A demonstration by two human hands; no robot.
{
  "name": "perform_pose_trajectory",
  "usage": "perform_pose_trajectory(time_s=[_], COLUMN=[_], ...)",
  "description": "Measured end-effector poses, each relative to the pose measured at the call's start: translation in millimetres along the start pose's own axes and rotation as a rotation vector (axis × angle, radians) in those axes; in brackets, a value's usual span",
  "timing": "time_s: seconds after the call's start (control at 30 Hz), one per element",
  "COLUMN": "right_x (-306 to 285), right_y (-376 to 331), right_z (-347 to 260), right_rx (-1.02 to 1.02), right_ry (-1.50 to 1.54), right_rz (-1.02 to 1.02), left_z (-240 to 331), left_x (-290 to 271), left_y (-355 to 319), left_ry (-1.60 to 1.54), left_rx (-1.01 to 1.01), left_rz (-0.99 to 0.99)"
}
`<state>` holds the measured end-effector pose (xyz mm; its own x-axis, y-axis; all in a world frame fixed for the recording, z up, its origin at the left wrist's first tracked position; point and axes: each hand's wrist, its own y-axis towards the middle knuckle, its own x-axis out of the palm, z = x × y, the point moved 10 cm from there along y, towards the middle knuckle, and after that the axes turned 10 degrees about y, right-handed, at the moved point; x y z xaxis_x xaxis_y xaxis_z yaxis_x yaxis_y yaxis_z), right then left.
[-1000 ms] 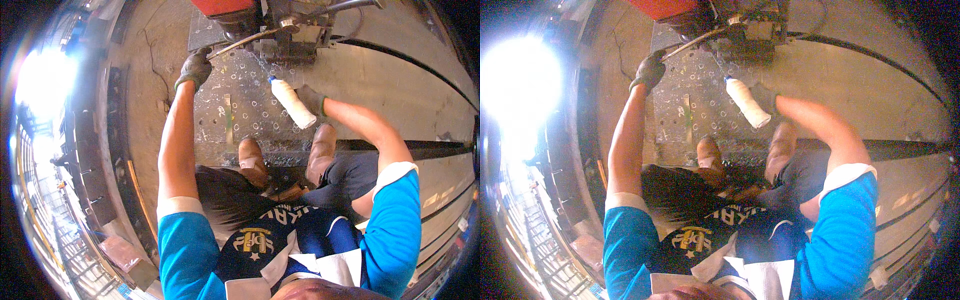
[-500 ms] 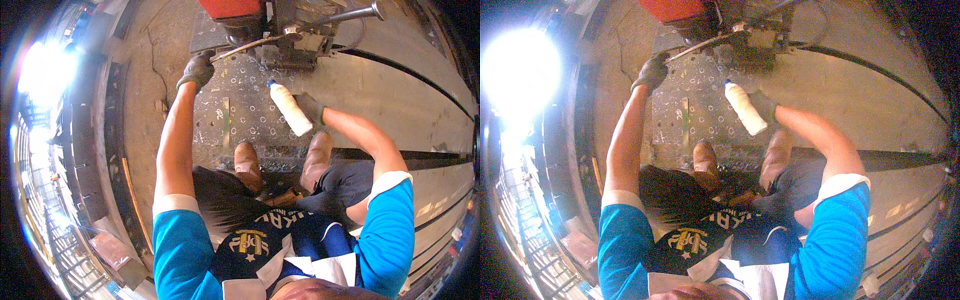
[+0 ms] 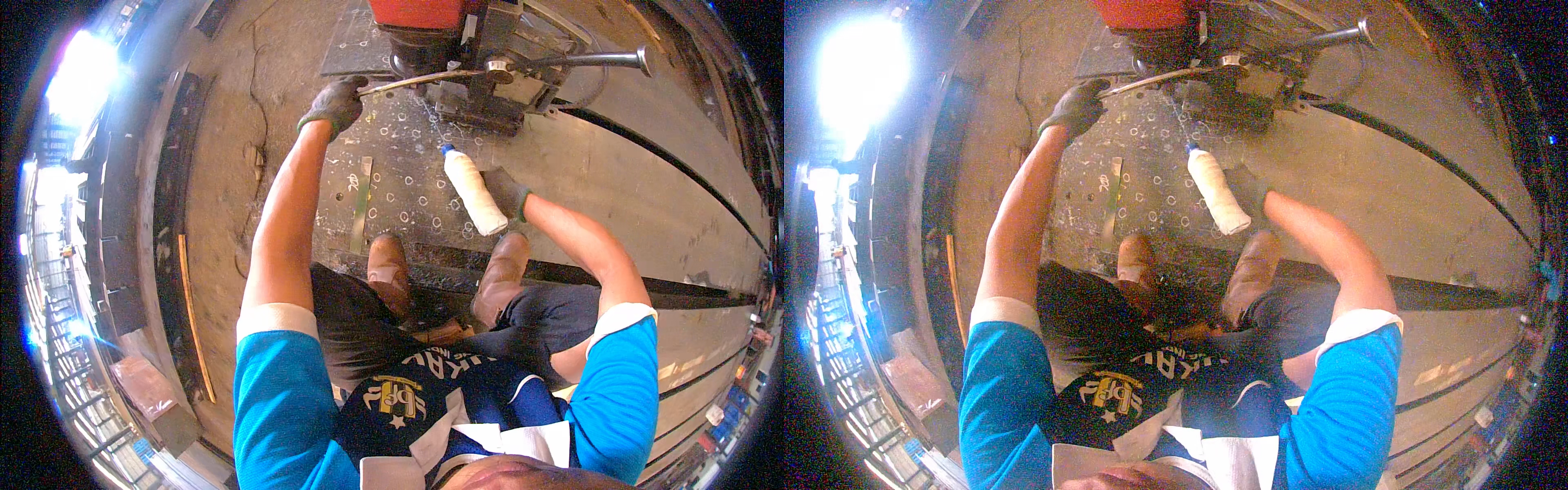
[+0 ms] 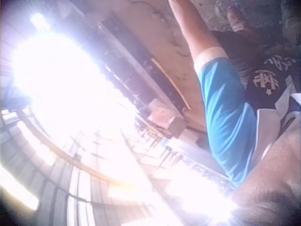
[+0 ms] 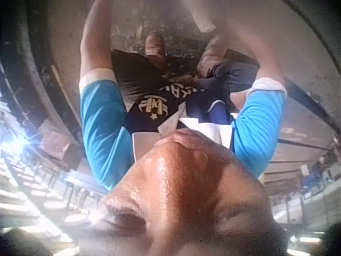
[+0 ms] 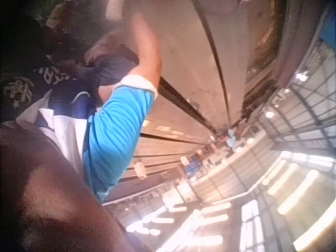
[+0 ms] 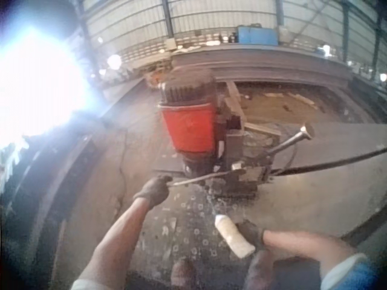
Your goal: The person sits on the floor and operates a red drill press to drill holes into a metal plate. They repeatedly position the plate under the drill, apply a liquid from a bottle, and lower the drill to create holes. The person adjusts the plate and the machine handle throughout the process.
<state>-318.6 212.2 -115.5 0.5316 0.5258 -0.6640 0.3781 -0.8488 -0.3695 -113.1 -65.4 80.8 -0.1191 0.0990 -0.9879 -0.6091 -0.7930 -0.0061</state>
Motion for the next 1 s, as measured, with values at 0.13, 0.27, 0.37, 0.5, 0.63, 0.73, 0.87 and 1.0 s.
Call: perform_pose_trajectory(time_s=[0.13, 0.27, 0.37, 0.5, 0.63, 0.73, 0.87, 1.0], right_x=[2.0, 2.2, 2.0, 1.5, 2.7, 3.0, 6.8, 4.8], right_y=[-7.6, -6.7, -6.1, -9.0, -9.6, -9.6, -7.4, -1.0], right_z=[4.4, 0.7, 1.7, 4.5, 5.2, 5.6, 2.2, -0.1], right_rx=[0.025, 0.024, 0.031, 0.042, 0.047, 0.053, 0.060, 0.033], right_ry=[0.364, 0.565, 0.683, 0.815, 0.924, 1.015, 1.197, 1.451], right_rz=[0.029, 0.035, 0.044, 0.054, 0.061, 0.066, 0.079, 0.107], left_z=[-5.2, -12.6, -12.6, -8.1, -2.1, -3.5, -7.6, -8.9], left_x=[13.9, 20.7, 18.5, 16.0, 12.1, 11.3, 13.2, 16.1], left_y=[5.1, 8.5, 9.2, 7.8, 7.4, 6.5, 7.2, 6.8], left_ry=[0.046, 0.058, 0.038, 0.025, 0.036, 0.038, 0.040, 0.039], left_rx=[-0.079, -0.068, -0.053, -0.067, -0.030, -0.024, -0.030, -0.066], left_rz=[-0.120, -0.106, -0.062, -0.046, -0.030, -0.005, -0.036, -0.103])
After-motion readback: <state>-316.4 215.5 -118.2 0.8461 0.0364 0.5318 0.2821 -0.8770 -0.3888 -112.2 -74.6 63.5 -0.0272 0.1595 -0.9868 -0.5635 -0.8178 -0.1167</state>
